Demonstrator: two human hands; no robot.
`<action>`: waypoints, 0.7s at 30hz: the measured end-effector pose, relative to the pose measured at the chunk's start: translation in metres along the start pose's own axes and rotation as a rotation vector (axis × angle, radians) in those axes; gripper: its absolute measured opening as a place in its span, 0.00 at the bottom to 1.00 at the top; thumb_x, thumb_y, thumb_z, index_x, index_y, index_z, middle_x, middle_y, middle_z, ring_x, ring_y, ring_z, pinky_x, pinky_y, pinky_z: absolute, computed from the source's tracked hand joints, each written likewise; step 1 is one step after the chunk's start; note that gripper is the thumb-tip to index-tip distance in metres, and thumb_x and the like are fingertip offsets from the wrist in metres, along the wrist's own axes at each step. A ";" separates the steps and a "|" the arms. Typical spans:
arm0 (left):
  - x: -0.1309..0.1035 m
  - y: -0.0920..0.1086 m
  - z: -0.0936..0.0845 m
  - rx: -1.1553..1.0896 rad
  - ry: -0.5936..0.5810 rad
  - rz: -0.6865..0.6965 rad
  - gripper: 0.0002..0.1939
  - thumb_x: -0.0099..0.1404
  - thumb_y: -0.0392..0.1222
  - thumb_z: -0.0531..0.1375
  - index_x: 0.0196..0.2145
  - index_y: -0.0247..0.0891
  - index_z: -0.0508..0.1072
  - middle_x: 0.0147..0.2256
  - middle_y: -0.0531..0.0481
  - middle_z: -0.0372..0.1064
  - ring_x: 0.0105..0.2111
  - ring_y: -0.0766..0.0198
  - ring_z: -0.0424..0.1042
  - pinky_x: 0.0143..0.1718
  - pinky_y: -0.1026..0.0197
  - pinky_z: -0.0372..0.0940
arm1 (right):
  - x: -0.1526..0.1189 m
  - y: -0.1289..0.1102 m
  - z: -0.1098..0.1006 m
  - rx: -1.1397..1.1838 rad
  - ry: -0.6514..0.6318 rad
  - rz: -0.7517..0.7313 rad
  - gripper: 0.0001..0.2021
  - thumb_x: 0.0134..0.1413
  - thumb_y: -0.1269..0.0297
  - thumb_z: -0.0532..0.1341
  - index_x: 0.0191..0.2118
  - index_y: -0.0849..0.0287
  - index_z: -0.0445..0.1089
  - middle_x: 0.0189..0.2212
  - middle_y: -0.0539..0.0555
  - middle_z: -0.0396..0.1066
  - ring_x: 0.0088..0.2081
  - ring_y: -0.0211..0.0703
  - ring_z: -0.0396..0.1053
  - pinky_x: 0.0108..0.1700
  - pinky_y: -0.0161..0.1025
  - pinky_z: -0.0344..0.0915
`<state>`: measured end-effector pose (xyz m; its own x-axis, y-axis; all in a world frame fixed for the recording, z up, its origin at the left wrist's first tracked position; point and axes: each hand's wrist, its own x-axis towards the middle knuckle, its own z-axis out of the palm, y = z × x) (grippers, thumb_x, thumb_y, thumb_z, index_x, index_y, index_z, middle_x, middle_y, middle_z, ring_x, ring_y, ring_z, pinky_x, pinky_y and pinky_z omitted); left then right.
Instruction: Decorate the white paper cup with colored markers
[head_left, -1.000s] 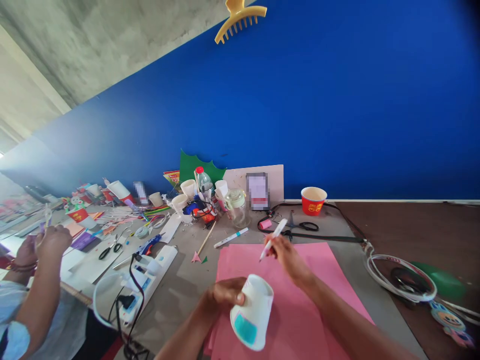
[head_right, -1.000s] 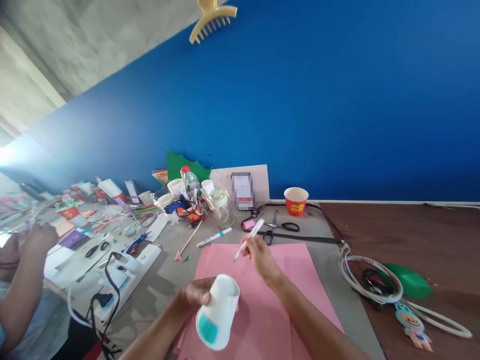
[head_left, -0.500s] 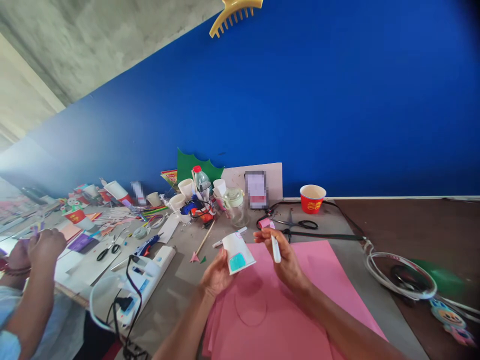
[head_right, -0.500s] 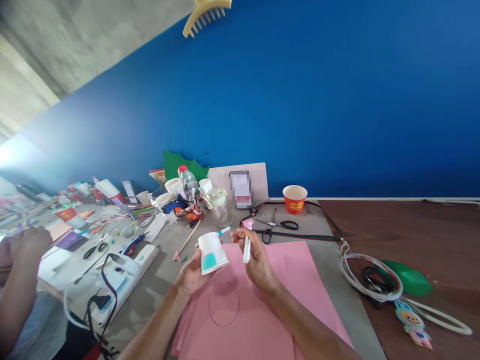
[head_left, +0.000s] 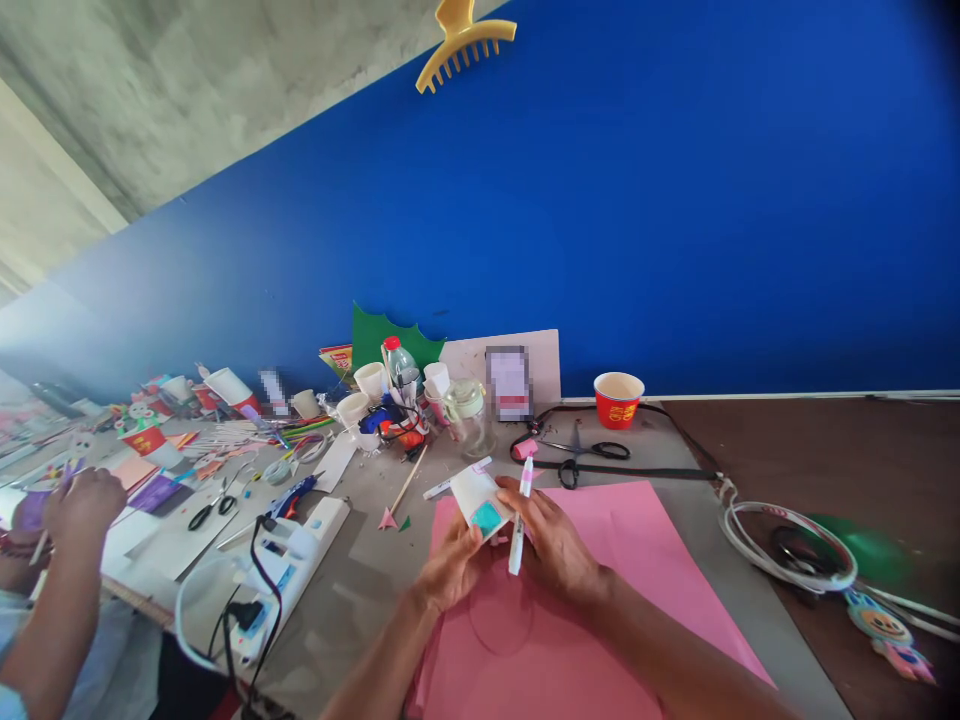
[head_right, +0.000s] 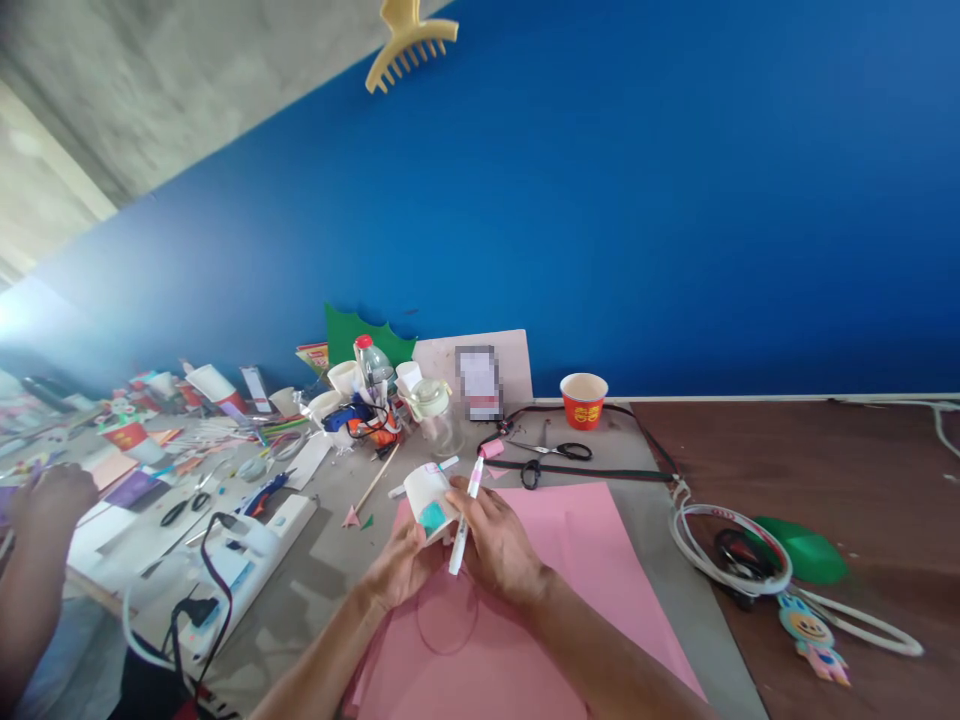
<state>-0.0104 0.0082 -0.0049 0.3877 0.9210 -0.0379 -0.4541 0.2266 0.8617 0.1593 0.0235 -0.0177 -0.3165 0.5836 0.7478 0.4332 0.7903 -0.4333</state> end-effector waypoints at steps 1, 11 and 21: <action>-0.001 0.000 0.002 0.039 0.008 0.028 0.39 0.51 0.54 0.72 0.58 0.43 0.67 0.50 0.43 0.72 0.50 0.51 0.70 0.53 0.52 0.63 | 0.000 0.001 0.000 -0.004 0.012 0.006 0.23 0.52 0.78 0.52 0.54 0.57 0.61 0.49 0.65 0.71 0.46 0.53 0.73 0.44 0.48 0.72; 0.003 -0.011 0.008 0.257 0.030 0.124 0.70 0.46 0.51 0.75 0.66 0.61 0.25 0.64 0.39 0.53 0.53 0.50 0.68 0.51 0.49 0.65 | 0.001 0.009 -0.012 -0.176 0.099 0.057 0.16 0.52 0.77 0.52 0.46 0.58 0.65 0.45 0.63 0.72 0.38 0.50 0.74 0.37 0.42 0.72; 0.005 -0.012 0.008 0.552 0.177 0.306 0.55 0.56 0.45 0.68 0.67 0.51 0.33 0.51 0.43 0.68 0.48 0.55 0.71 0.50 0.52 0.65 | 0.006 0.006 -0.014 -0.255 0.103 -0.140 0.25 0.52 0.79 0.51 0.56 0.58 0.62 0.44 0.64 0.72 0.40 0.53 0.71 0.40 0.47 0.71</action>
<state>0.0038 0.0075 -0.0115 0.1471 0.9669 0.2086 -0.0261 -0.2070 0.9780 0.1715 0.0296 -0.0088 -0.3067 0.4405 0.8438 0.5936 0.7815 -0.1922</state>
